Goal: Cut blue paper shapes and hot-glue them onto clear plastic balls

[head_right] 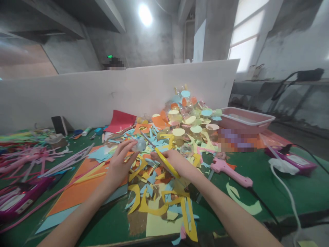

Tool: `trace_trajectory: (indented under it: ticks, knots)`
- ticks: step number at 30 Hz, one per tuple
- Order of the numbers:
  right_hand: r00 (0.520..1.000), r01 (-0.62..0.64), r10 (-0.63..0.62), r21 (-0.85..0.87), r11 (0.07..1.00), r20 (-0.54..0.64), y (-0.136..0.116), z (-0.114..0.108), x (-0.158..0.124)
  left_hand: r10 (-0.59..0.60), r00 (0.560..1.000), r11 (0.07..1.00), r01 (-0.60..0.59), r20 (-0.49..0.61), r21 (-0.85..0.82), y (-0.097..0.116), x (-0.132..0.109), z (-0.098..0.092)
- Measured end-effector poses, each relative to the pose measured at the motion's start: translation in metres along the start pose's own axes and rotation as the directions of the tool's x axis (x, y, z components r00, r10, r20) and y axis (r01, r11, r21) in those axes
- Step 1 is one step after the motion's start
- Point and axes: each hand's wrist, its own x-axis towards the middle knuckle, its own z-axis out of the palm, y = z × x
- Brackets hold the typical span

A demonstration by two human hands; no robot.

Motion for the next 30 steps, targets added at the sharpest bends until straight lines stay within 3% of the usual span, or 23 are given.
trace_trajectory:
  ticks: [5,10,18,30]
  knots:
    - [0.991,0.062,-0.056,0.042,0.997,-0.122,-0.005,-0.007,-0.006,0.02,1.0,1.0,-0.02,0.009,0.019,0.004,0.001,-0.001]
    - [0.991,0.134,-0.134,0.024,0.991,-0.002,-0.006,-0.01,-0.014,-0.028,0.999,1.0,0.028,0.031,0.001,0.003,-0.001,0.0]
    - [0.989,0.072,-0.069,-0.019,0.997,0.132,-0.008,-0.004,-0.011,-0.023,0.999,0.999,0.021,0.037,0.03,0.005,-0.002,-0.001]
    - [0.991,0.071,-0.067,-0.029,0.997,0.115,-0.006,-0.003,-0.008,0.051,0.998,0.996,-0.052,0.02,0.07,0.003,-0.001,0.0]
